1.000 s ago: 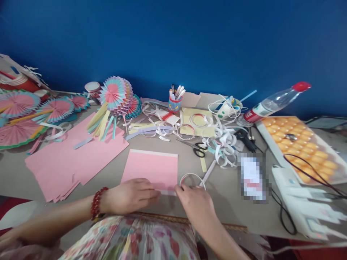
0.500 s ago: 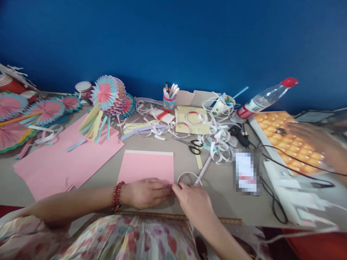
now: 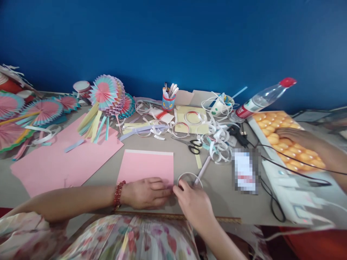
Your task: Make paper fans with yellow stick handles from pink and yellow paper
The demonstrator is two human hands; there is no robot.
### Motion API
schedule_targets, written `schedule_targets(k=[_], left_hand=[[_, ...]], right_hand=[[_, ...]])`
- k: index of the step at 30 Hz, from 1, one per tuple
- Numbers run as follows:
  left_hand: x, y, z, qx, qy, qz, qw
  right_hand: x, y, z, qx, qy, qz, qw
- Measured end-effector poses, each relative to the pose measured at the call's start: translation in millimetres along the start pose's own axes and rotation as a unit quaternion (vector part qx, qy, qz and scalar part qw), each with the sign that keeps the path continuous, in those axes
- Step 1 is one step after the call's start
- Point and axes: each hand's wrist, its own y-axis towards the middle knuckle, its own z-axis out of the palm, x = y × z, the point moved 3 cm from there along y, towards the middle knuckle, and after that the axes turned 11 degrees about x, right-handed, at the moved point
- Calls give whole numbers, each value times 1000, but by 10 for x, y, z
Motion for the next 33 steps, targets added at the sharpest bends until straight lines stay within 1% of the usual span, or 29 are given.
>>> schedule_targets(k=[7, 10, 14, 18, 24, 29, 33], left_hand=[[41, -30, 57, 8, -48, -2, 999], [42, -38, 54, 9, -58, -3, 998], [38, -47, 68, 13, -65, -8, 998], [42, -48, 90, 18, -78, -12, 997], [43, -47, 88, 15, -79, -12, 997], [42, -43, 91, 23, -85, -16, 996], [42, -45, 79, 16, -83, -9, 996]], right_hand=[[-3, -105, 130, -62, 26, -2, 998], [20, -145, 176, -83, 35, 1, 996], [43, -179, 227, -128, 43, -9, 991], [46, -196, 245, -156, 59, -13, 986], [52, -226, 219, -195, 71, -20, 978], [37, -246, 229, -211, 90, -37, 973], [-140, -367, 243, -203, 103, -18, 974]])
